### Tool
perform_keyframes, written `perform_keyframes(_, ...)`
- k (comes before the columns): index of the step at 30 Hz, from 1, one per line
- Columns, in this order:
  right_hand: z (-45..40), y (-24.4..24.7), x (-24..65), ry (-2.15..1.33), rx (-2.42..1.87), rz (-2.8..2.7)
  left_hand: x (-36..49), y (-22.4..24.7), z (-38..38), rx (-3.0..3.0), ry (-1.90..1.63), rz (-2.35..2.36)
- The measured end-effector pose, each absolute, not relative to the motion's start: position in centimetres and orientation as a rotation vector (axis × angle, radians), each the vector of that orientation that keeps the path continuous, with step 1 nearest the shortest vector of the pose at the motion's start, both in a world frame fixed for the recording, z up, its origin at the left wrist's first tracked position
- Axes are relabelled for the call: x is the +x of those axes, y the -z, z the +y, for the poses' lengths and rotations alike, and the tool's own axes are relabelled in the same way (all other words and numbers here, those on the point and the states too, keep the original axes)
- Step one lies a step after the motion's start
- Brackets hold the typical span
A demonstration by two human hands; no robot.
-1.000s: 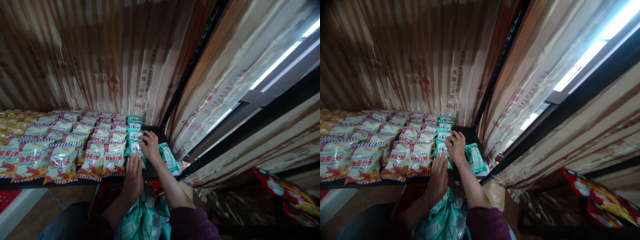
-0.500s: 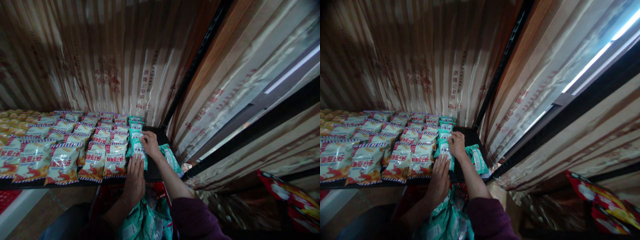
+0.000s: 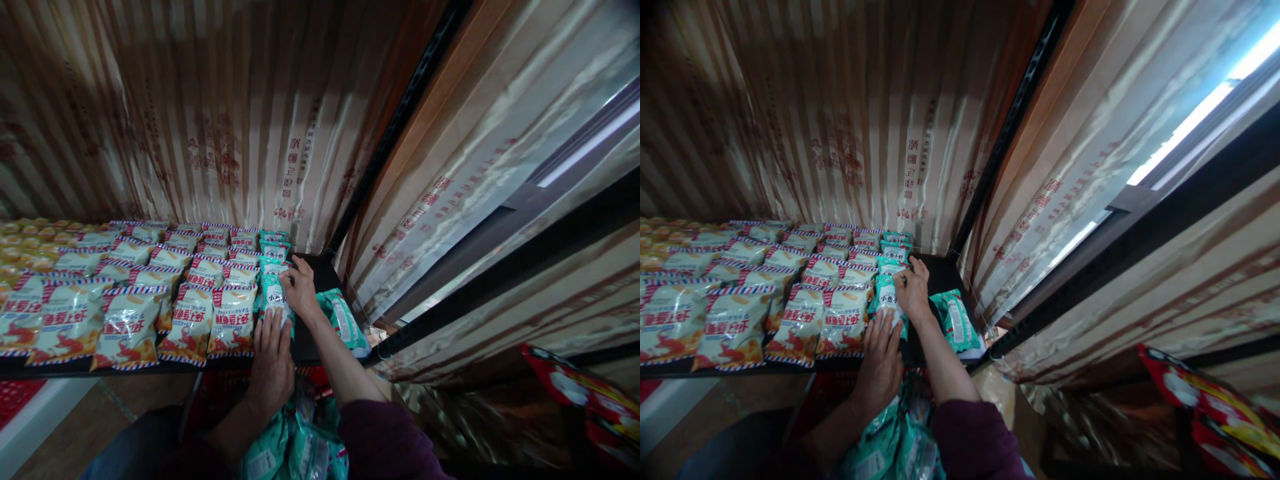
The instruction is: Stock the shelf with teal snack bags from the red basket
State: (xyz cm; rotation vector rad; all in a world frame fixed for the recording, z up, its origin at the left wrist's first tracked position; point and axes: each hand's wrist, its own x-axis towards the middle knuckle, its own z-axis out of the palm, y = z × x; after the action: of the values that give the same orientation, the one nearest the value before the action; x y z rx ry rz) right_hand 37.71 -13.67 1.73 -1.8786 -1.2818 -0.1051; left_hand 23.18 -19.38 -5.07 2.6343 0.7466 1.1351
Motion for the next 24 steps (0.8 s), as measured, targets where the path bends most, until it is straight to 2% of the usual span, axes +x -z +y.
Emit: perform_keyframes(24,-15.8,-1.1,36.9,0.239,-1.817,-1.313,23.2,5.0,-19.3,2.658,-1.109,0.801)
